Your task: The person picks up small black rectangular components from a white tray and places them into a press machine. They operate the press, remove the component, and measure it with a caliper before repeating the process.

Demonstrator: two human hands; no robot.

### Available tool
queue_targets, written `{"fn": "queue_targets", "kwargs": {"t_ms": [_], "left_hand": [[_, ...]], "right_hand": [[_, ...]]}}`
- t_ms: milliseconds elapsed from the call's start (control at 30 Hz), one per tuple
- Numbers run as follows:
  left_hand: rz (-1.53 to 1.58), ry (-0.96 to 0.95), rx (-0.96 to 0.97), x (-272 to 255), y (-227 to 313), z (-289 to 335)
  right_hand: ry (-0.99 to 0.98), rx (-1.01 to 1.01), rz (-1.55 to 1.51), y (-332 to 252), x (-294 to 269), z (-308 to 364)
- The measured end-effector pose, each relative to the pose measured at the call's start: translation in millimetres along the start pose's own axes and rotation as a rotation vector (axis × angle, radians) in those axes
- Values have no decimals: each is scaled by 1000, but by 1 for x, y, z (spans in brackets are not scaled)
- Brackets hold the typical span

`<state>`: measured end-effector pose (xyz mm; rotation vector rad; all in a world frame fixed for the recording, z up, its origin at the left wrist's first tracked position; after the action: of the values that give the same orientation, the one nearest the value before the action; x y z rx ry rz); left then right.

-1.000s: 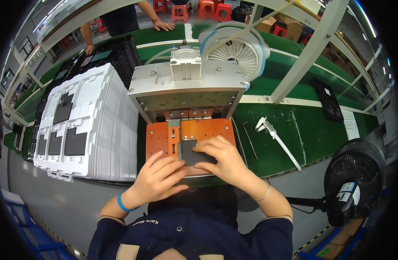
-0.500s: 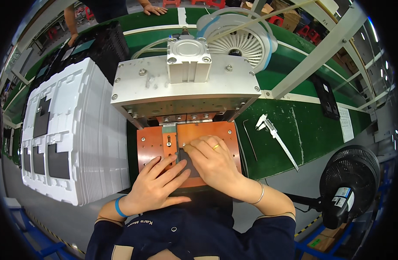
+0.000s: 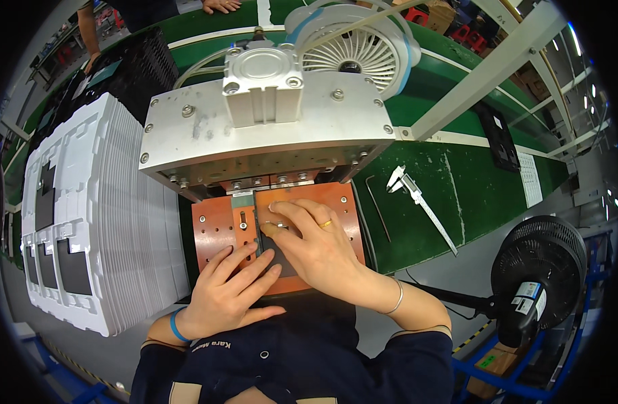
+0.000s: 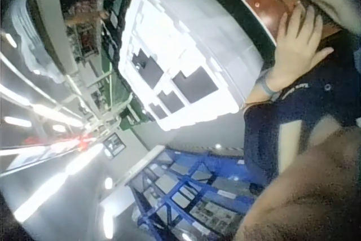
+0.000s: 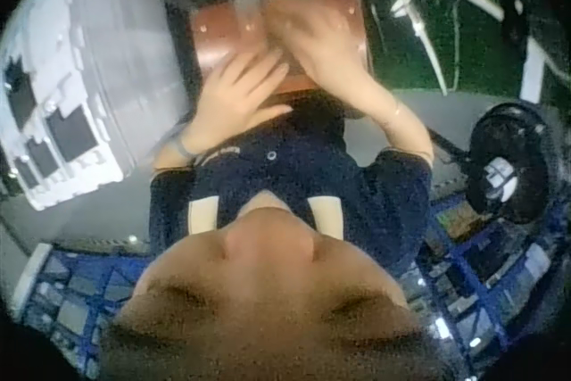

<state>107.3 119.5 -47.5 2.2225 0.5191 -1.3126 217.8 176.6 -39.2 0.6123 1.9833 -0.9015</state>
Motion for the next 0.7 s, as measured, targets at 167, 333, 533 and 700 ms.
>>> {"fn": "queue_targets", "kwargs": {"t_ms": [167, 333, 533, 700], "left_hand": [[4, -14, -27, 0, 1, -1], [53, -33, -64, 1, 1, 0], [184, -58, -113, -12, -12, -16], [126, -50, -193, -6, -33, -24]], "right_hand": [[131, 106, -51, 11, -32, 9], [-92, 90, -158, 14, -28, 37], [-47, 27, -159, 26, -23, 18], [-24, -18, -162, 35, -20, -3]]}}
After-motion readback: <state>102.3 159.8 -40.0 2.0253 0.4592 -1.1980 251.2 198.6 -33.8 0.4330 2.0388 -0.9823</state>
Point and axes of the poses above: each hand's wrist, its own z-axis away from the middle knuckle, its own x-axis out of the palm, y = z × x, the point moved 8 cm from there along -z, towards the middle knuckle, and after that the axes turned 6 degrees about x, right-handed, at the moved point
